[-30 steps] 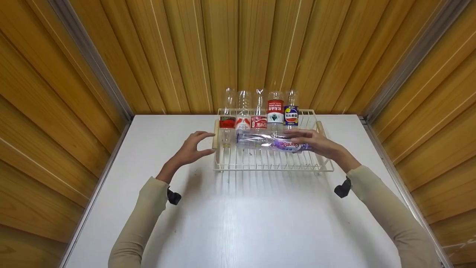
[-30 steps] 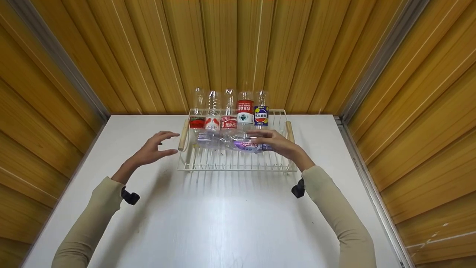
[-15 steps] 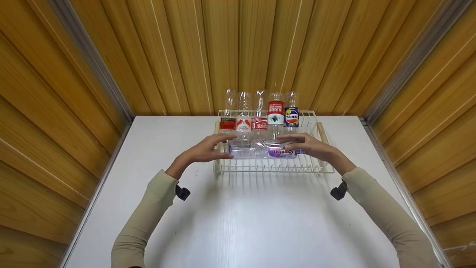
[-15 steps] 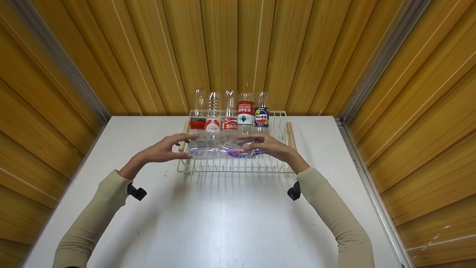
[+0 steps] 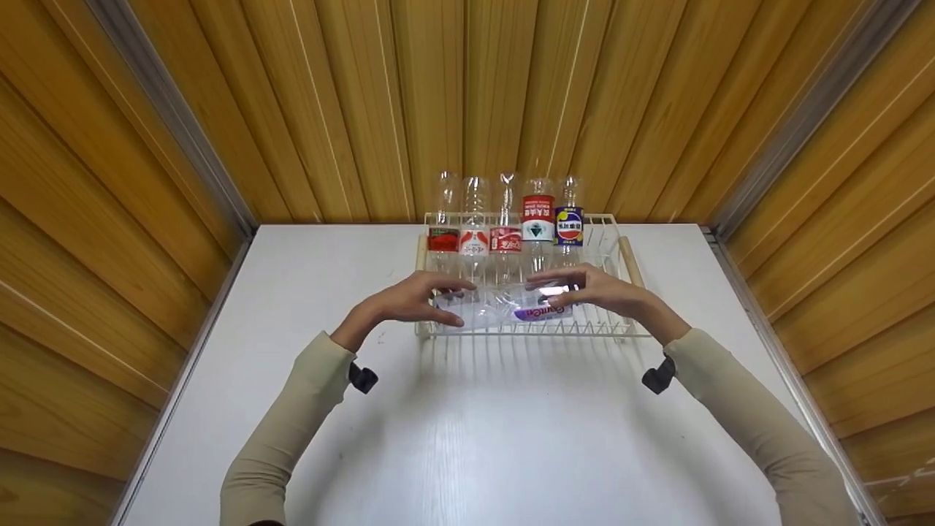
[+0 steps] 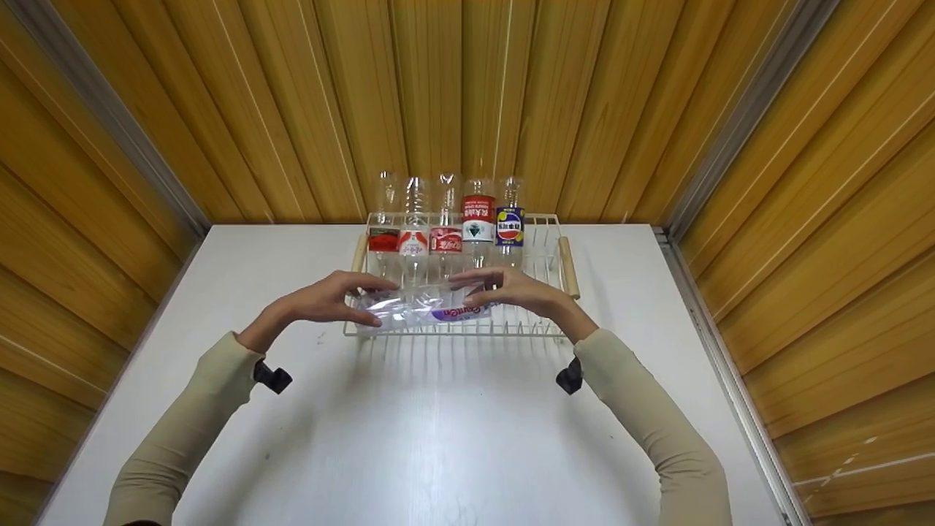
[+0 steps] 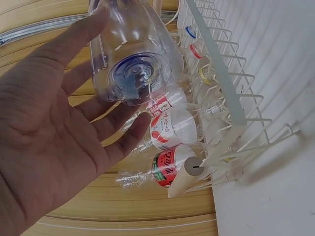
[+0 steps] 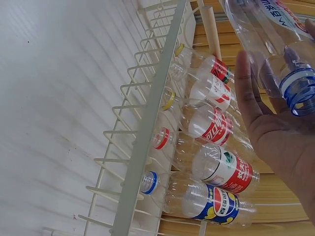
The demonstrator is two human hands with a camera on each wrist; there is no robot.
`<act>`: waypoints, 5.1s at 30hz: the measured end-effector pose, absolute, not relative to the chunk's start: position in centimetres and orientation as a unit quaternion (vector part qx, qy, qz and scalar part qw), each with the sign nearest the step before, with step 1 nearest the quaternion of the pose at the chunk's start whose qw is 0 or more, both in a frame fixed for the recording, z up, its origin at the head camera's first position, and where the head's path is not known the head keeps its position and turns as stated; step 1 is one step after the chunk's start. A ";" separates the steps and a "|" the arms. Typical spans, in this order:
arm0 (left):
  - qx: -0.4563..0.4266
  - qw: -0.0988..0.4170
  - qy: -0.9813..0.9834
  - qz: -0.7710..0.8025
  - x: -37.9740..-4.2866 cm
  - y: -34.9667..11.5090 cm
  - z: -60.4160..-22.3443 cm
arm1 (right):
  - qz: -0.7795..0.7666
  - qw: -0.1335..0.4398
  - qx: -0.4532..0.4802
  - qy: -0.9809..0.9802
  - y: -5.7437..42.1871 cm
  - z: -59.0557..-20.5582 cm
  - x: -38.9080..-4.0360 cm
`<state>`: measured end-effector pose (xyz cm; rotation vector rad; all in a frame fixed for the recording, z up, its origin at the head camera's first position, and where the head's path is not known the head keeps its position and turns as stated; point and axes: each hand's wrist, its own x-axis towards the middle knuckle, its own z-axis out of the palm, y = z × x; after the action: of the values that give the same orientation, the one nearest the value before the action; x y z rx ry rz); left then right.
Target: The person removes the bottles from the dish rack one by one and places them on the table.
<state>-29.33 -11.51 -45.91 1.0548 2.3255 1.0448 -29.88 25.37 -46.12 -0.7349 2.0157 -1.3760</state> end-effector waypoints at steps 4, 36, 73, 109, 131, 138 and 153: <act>0.374 0.191 0.828 0.372 -29.4 -11.6 -45.9 | -0.513 0.294 -0.282 0.756 25.3 -46.2 -29.9; 0.330 0.168 0.854 0.365 -29.2 -13.6 -46.4 | -0.596 0.319 -0.266 0.687 29.1 -46.3 -31.2; 0.007 0.077 0.724 0.685 -31.1 -21.8 -52.3 | -0.603 0.160 -0.077 0.778 38.9 -48.3 -32.5; 0.018 0.037 0.843 0.536 -33.2 -19.7 -57.7 | -0.507 0.205 -0.074 0.834 39.7 -51.3 -32.7; -0.007 -0.018 0.854 0.520 -36.8 -17.7 -60.6 | -0.482 0.224 -0.084 0.843 40.8 -51.3 -32.8; 0.008 -0.045 0.854 0.519 -37.4 -17.1 -61.0 | -0.499 0.232 -0.078 0.831 40.8 -51.8 -32.5; -0.001 -0.028 0.842 0.538 -37.9 -16.6 -61.3 | -0.498 0.236 -0.075 0.831 40.7 -52.3 -32.1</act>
<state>-37.94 -16.64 -61.29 -0.0045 2.6938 1.7220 -32.12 40.66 -52.33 -0.2062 2.2784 -1.3663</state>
